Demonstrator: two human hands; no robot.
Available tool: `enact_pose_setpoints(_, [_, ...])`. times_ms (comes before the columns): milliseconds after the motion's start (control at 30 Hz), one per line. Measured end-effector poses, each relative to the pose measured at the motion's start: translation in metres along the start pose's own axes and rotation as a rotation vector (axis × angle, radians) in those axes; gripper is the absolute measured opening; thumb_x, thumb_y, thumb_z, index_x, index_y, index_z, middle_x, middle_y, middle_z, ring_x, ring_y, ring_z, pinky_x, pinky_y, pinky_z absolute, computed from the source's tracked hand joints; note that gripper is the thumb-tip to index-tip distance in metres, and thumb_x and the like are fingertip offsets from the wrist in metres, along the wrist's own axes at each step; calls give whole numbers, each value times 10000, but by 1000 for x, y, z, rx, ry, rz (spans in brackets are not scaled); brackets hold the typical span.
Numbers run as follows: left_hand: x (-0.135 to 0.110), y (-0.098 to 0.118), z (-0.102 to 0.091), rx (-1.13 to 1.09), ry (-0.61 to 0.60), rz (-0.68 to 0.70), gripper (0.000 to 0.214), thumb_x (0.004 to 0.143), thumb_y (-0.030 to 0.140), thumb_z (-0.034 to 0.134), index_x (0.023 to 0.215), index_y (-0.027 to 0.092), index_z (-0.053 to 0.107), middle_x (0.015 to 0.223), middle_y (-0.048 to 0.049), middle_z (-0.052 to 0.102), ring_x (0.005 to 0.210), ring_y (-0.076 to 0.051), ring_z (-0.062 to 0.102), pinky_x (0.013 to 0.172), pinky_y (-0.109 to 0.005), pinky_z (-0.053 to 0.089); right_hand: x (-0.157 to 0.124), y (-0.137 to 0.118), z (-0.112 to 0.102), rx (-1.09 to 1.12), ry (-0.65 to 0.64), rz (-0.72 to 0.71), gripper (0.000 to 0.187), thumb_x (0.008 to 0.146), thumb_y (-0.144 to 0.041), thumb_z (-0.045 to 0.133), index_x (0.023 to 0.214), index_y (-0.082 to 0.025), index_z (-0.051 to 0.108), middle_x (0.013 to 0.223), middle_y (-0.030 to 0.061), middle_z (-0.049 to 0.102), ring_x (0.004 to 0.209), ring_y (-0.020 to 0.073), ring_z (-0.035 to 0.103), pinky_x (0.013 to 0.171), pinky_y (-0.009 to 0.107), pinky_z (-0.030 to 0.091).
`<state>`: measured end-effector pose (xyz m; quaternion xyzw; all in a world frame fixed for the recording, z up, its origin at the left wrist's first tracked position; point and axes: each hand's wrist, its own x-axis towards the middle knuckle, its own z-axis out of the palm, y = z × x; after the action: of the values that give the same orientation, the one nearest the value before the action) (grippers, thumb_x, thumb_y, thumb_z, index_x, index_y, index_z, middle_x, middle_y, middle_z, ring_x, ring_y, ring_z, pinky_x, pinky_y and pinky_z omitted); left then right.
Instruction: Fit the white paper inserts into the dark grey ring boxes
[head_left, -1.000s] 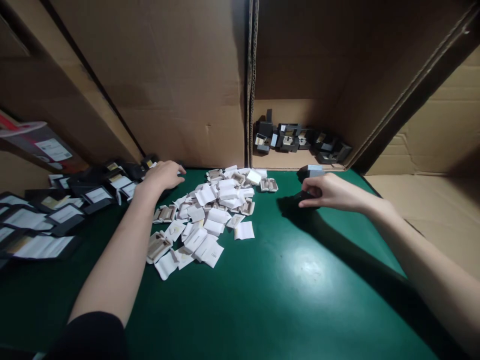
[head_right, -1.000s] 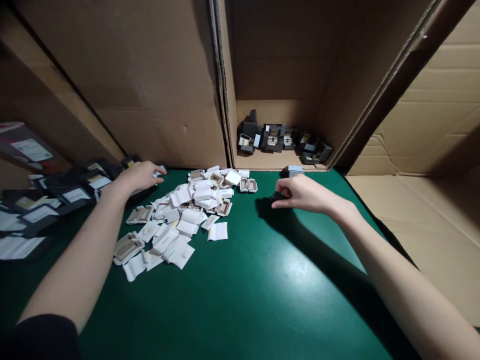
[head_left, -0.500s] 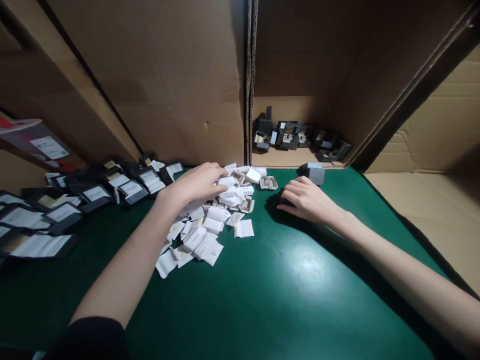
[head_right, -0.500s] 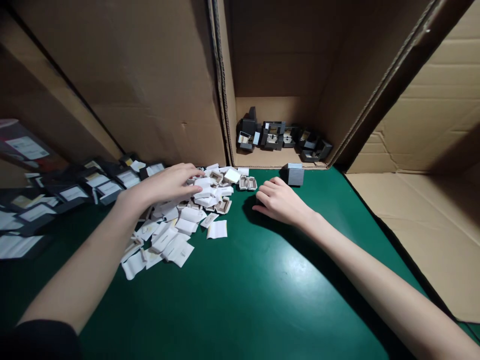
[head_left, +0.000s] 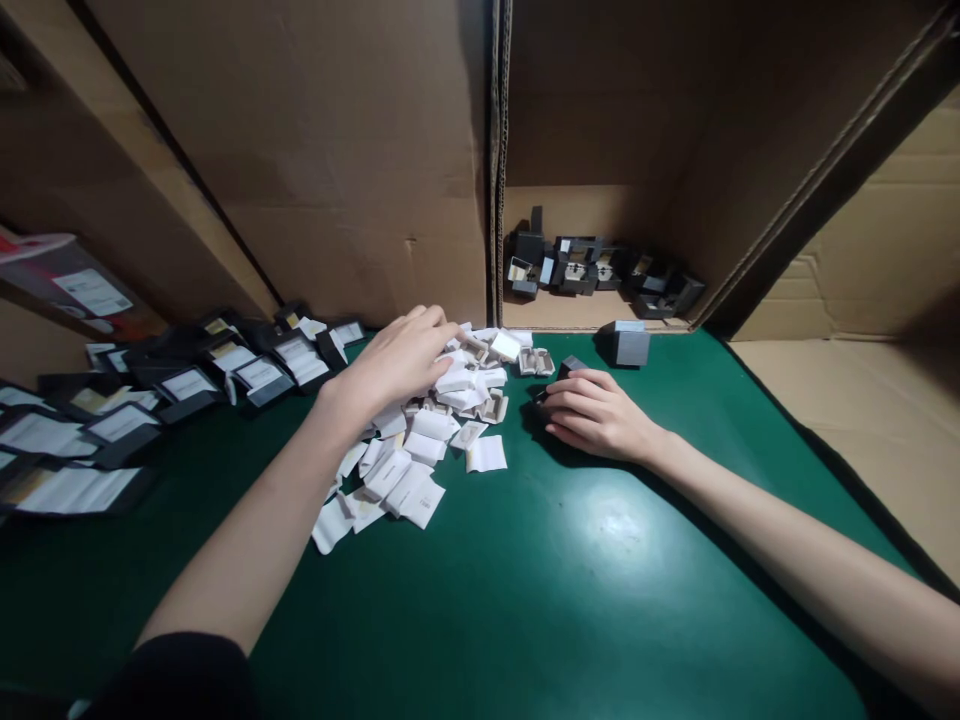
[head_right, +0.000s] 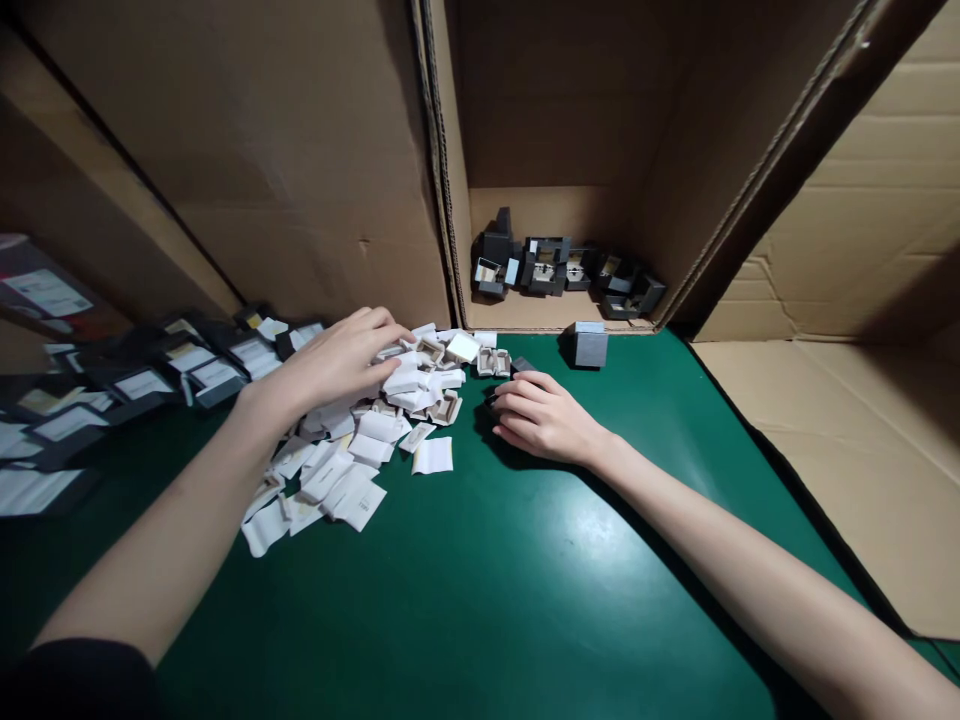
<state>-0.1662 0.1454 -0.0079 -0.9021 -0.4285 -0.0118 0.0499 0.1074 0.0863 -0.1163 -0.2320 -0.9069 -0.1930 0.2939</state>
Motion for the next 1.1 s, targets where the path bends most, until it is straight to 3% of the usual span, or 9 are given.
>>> enact_pose_setpoints(67, [1, 6, 0, -16, 6, 73, 327, 892, 237, 403, 1132, 169, 615, 1081, -95, 546, 1014, -241, 504, 816, -339, 419, -1, 0, 0, -2, 32, 0, 90, 867, -206, 580, 785, -206, 618, 932, 19, 717, 1000, 169, 630, 919, 375, 440])
enact_pose_setpoints(233, [1, 23, 9, -56, -110, 167, 270, 891, 306, 470, 1006, 200, 690, 1083, -81, 564, 1055, -250, 489, 850, -339, 404, 0, 0, -1, 3, 77, 8, 29, 853, -188, 592, 843, -201, 616, 910, 24, 722, 977, 171, 640, 890, 379, 445])
enact_pose_setpoints(400, [4, 34, 30, 127, -45, 198, 308, 849, 439, 597, 992, 182, 689, 1128, -99, 559, 1110, -286, 458, 932, -387, 362, -1, 0, 0, 32, 65, 10, 59, 854, -180, 583, 811, -206, 614, 919, 29, 717, 990, 175, 631, 891, 383, 437])
enact_pose_setpoints(533, [7, 33, 34, 195, 13, 170, 225, 882, 338, 570, 951, 158, 687, 1075, -108, 593, 1068, -278, 482, 898, -379, 368, -3, 1, 1, 40, 58, 19, 74, 862, -191, 576, 799, -206, 612, 933, 27, 713, 1004, 174, 625, 904, 383, 424])
enact_pose_setpoints(667, [6, 31, 23, 129, 62, 125, 204, 893, 247, 515, 883, 140, 688, 1025, -109, 622, 988, -267, 512, 838, -387, 389, -3, 0, 0, 26, 96, 30, 73, 869, -221, 578, 807, -209, 615, 914, 25, 713, 967, 170, 633, 876, 376, 405])
enact_pose_setpoints(767, [4, 34, 13, -104, 130, 73, 202, 883, 235, 506, 840, 146, 682, 942, -81, 645, 899, -229, 541, 769, -357, 415, -4, 0, -1, 19, 144, 141, 79, 875, -242, 570, 817, -231, 623, 954, 8, 712, 980, 180, 623, 846, 389, 364])
enact_pose_setpoints(867, [4, 41, 10, -540, 198, 18, 179, 860, 260, 542, 829, 158, 686, 885, -56, 660, 796, -173, 571, 673, -290, 443, -5, 1, 0, 34, 233, 312, 80, 869, -233, 565, 822, -242, 630, 975, 9, 708, 1012, 212, 609, 854, 414, 339])
enact_pose_setpoints(1000, [7, 53, 19, -1075, 201, -75, 163, 827, 299, 612, 870, 156, 677, 752, -32, 638, 594, -101, 556, 515, -214, 444, -5, 2, -2, 77, 306, 463, 103, 881, -254, 536, 830, -242, 625, 963, 33, 703, 990, 238, 611, 860, 442, 344])
enact_pose_setpoints(1100, [9, 64, 29, -1368, 176, -187, 128, 799, 253, 653, 862, 142, 643, 651, -4, 594, 494, -80, 549, 465, -201, 474, -5, 2, -5, 134, 307, 471, 140, 890, -294, 518, 817, -234, 622, 978, 51, 689, 1007, 253, 598, 862, 458, 347])
